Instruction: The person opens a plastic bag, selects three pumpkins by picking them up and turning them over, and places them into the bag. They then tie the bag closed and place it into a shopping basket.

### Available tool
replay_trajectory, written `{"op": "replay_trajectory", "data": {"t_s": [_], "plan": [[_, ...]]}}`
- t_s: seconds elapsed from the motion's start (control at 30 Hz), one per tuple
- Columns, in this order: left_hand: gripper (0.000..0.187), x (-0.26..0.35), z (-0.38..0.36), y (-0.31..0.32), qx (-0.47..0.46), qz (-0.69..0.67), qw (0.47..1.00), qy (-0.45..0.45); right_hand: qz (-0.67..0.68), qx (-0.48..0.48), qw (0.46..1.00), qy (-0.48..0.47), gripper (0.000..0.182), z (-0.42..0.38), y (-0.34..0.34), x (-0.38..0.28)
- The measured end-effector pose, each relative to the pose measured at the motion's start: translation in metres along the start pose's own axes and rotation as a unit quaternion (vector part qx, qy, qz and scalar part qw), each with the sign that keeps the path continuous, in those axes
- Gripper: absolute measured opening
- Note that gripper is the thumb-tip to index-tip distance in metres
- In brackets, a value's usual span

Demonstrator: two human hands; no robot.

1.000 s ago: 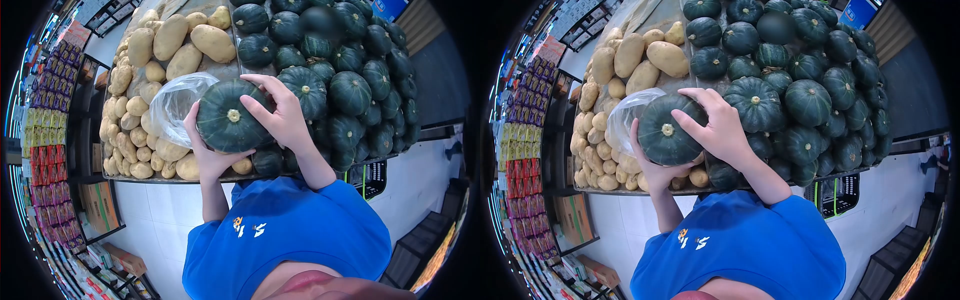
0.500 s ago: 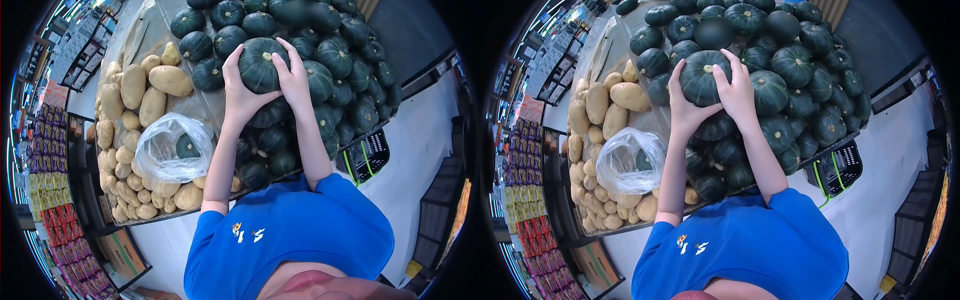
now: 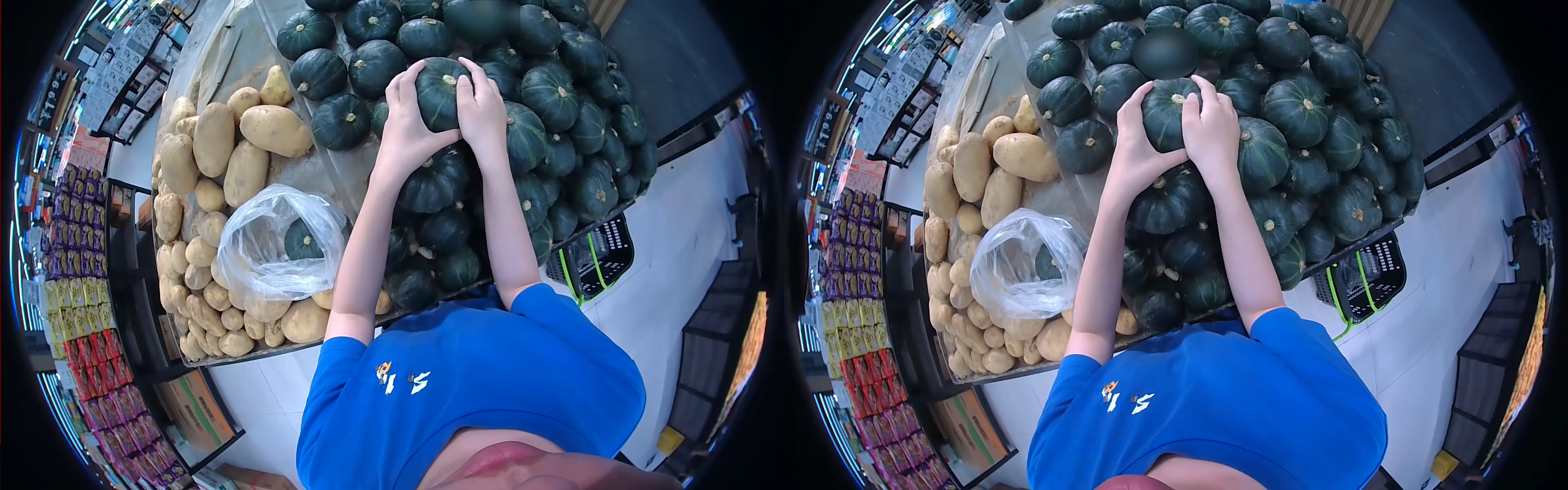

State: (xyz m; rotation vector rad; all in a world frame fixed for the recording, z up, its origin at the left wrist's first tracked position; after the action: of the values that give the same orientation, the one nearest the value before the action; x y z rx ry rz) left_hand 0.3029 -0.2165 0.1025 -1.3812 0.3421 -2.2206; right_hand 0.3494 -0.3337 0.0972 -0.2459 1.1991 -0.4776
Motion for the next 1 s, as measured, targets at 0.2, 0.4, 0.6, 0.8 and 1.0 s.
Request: {"op": "replay_trajectory", "data": {"t_s": [0.2, 0.4, 0.6, 0.8, 1.0], "plan": [[0.1, -0.005, -0.003, 0.0, -0.004, 0.022, 1.0, 0.015, 0.048, 0.073, 0.994, -0.073, 0.032, -0.004, 0.008, 0.004], [0.101, 0.012, -0.031, 0.004, 0.006, 0.192, 0.981, 0.018, 0.12, 0.112, 0.983, -0.087, 0.027, -0.006, 0.004, 0.004], [0.055, 0.068, -0.104, -0.068, 0.059, 0.004, 0.998, 0.008, 0.269, 0.157, 0.939, -0.147, 0.017, -0.035, -0.015, -0.022], [0.038, 0.013, -0.173, -0.152, 0.253, 0.19, 0.924, -0.215, 0.318, -0.168, 0.9, -0.245, 0.014, -0.094, 0.018, -0.095], [0.042, -0.078, -0.222, -0.15, 0.198, 0.242, 0.89, -0.331, 0.083, -0.431, 0.866, -0.238, 0.035, -0.179, 0.107, -0.085]]}}
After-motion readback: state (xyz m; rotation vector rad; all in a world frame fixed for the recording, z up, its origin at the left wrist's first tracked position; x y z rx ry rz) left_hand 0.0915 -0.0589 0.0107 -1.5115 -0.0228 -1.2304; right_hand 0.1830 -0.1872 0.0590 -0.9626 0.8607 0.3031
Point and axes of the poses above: each hand's wrist, its own z-axis towards the middle knuckle, its own y-axis out of the palm, x = y × z, the point moved 2 cm from there along z, towards the middle knuckle
